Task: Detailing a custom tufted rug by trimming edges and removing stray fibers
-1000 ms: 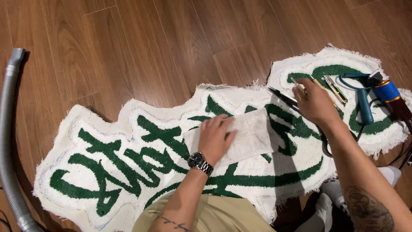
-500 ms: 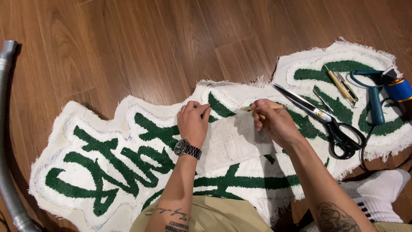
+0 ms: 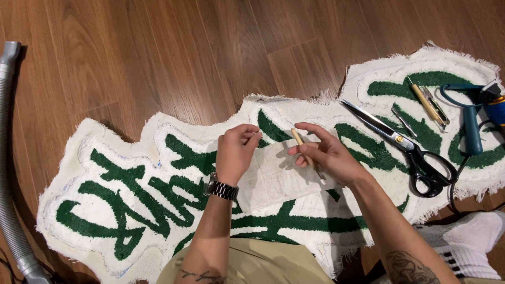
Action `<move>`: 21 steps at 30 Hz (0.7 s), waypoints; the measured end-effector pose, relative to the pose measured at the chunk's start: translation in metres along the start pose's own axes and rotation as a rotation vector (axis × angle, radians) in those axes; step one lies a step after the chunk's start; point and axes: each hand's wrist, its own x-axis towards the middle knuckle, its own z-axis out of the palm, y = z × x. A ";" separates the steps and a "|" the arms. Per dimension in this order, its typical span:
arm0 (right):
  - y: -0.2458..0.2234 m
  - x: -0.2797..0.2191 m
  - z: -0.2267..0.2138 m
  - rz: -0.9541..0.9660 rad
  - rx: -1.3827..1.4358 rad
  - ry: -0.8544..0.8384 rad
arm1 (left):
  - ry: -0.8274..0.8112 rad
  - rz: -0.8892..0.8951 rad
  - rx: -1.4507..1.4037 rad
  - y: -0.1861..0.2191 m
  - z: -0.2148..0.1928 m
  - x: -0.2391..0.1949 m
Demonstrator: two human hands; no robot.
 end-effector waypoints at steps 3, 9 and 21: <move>0.011 0.006 0.002 0.032 -0.064 -0.010 | 0.075 -0.020 -0.082 -0.005 0.000 0.006; 0.031 0.014 0.008 0.036 -0.055 0.113 | 0.092 -0.013 -0.212 -0.016 0.008 0.012; 0.032 0.014 0.014 0.061 -0.113 0.197 | 0.142 -0.022 -0.241 -0.029 0.031 0.024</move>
